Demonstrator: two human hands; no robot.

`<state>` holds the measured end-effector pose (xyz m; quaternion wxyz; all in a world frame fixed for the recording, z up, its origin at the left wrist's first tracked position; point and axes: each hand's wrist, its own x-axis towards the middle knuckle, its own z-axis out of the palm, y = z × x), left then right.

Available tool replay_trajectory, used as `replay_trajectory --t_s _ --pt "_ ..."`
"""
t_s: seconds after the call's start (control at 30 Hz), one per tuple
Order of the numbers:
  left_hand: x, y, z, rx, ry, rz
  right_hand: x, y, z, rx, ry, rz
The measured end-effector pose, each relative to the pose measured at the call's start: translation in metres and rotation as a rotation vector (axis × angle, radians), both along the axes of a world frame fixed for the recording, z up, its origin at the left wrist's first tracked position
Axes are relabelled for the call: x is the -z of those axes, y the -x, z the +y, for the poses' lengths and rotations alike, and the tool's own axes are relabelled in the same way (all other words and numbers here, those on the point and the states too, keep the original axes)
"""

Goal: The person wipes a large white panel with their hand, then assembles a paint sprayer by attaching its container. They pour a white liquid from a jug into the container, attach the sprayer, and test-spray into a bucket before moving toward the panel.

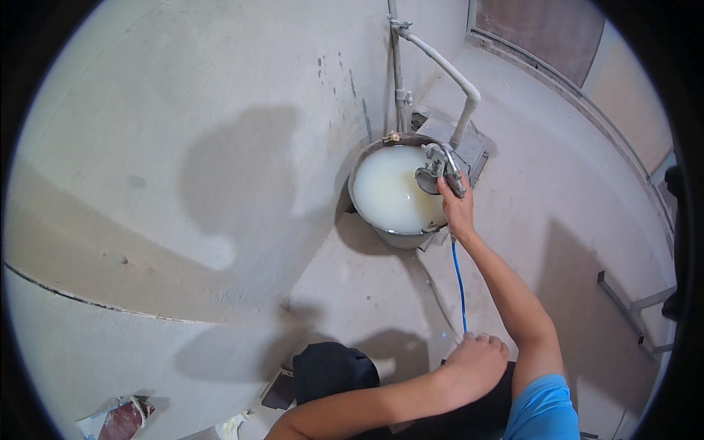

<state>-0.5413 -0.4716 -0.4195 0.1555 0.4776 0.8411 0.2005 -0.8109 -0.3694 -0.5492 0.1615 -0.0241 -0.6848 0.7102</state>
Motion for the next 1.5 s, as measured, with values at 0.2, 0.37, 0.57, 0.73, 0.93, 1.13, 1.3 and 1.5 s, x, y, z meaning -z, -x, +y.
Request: replay_trajectory --t_s 0.2,0.37,0.57,0.73,0.93,1.13,1.3,1.5 --pt "-0.006 -0.003 -0.009 -0.026 -0.031 0.093 -0.007 -0.004 -0.001 -0.032 0.032 0.044" --pt "-0.006 -0.006 -0.009 0.009 -0.008 0.099 -0.002 -0.003 -0.001 0.022 -0.026 0.041" --pt "0.0 -0.005 -0.009 -0.025 -0.022 0.123 0.006 0.007 0.0 0.013 0.06 0.067" --pt "0.002 -0.006 -0.006 -0.017 -0.004 0.147 -0.004 0.001 -0.002 0.015 0.056 0.038" --pt "0.002 -0.004 -0.003 -0.03 -0.013 0.132 -0.013 -0.002 0.004 -0.173 -0.026 0.015" --pt "0.001 -0.004 -0.002 -0.03 -0.005 0.121 -0.003 0.002 0.002 -0.023 -0.033 0.025" --pt "0.001 -0.003 -0.002 -0.034 0.007 0.138 -0.005 0.005 0.007 -0.096 0.037 -0.018" --pt "0.004 -0.001 0.002 -0.043 -0.014 0.125 -0.009 0.003 0.005 -0.212 -0.108 0.002"
